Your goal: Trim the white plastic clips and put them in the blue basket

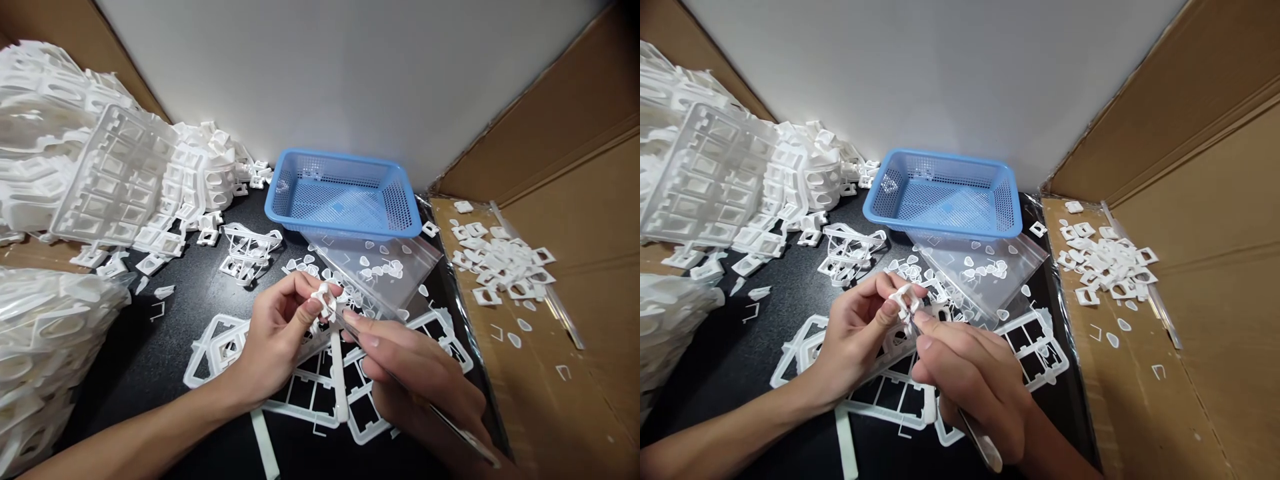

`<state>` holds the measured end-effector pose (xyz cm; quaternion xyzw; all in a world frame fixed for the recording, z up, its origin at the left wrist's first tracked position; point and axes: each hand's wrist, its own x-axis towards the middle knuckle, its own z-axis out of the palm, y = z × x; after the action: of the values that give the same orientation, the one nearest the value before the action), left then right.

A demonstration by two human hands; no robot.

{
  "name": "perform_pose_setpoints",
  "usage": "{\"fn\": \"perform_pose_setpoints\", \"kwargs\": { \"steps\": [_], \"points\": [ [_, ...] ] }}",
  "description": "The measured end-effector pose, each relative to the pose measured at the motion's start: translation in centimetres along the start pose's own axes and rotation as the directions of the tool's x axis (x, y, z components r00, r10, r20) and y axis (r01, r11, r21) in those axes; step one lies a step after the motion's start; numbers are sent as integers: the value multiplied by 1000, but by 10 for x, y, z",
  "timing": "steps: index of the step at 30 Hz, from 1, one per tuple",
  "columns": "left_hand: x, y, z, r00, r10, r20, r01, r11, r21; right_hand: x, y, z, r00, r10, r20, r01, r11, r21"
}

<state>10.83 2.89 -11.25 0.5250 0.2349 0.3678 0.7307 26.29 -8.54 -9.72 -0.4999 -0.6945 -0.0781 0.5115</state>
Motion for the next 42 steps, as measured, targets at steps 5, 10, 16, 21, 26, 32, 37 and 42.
{"fn": "perform_pose_setpoints", "kwargs": {
  "steps": [5, 10, 16, 21, 26, 32, 37, 42],
  "points": [
    [-1, 0, 0, 1000, 0, 10, 0, 1000, -17, -2, 1, -3, 998, -8, 67, 7, 1000, 8],
    [0, -1, 0, 1000, 0, 18, 1, 1000, -19, -1, -2, -2, 999, -26, 26, 27, 997, -66],
    [-2, -1, 0, 1000, 18, 13, -18, 1000, 8, 0, -4, 4, 999, -54, 4, 54, 993, -103],
    [-4, -1, 2, 998, -25, 53, 28, 998, -63, 4, 3, 5, 997, -31, -76, 18, 985, -171],
    [2, -2, -1, 939, -240, 247, 317, 884, -344, 9, 14, 2, 976, 94, -195, -104, 994, -40],
    [3, 3, 3, 877, -297, 379, 457, 761, -460, 4, 24, 4, 979, 90, -181, -85, 996, 35],
    [4, 3, 3, 875, -276, 398, 455, 751, -478, 6, 23, 2, 988, 85, -132, -84, 996, 13],
    [4, 0, 0, 877, -251, 409, 442, 754, -486, 8, 20, 1, 993, 2, -120, -7, 999, -36]
  ]
}}
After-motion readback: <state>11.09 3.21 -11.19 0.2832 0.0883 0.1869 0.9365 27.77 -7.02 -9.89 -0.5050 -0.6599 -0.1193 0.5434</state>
